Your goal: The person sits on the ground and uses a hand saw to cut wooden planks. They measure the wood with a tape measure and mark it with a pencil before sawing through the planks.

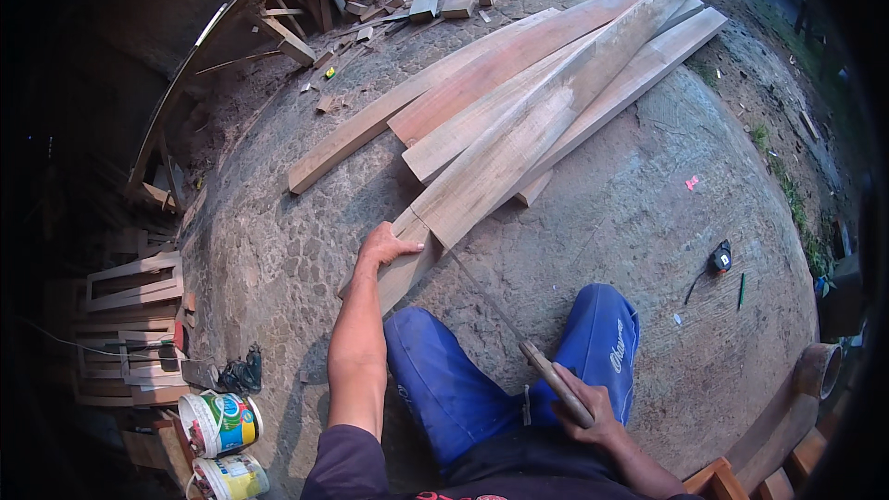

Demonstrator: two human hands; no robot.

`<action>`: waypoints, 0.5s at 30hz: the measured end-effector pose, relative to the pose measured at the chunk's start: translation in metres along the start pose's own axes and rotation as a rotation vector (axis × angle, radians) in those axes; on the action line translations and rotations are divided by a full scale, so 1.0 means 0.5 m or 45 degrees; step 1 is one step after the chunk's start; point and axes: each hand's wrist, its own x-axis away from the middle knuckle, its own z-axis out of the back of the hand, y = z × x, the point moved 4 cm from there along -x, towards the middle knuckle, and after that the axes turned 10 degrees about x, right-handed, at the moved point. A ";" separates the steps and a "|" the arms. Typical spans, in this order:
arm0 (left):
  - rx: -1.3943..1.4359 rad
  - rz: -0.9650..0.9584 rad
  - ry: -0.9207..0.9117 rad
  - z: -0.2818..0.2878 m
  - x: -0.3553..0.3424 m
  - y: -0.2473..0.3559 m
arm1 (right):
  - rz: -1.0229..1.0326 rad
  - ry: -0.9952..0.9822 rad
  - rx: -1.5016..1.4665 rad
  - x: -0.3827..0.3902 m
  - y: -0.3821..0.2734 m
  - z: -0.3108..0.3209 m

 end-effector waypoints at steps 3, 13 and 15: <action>-0.227 0.016 0.150 -0.015 0.010 -0.010 | 0.068 0.074 0.021 0.033 -0.027 0.026; -0.248 -0.043 0.274 -0.020 0.049 0.013 | 0.013 -0.045 0.050 -0.274 0.055 -0.151; -0.131 -0.007 0.116 -0.006 0.011 -0.001 | -0.002 -0.035 0.032 -0.066 0.023 -0.034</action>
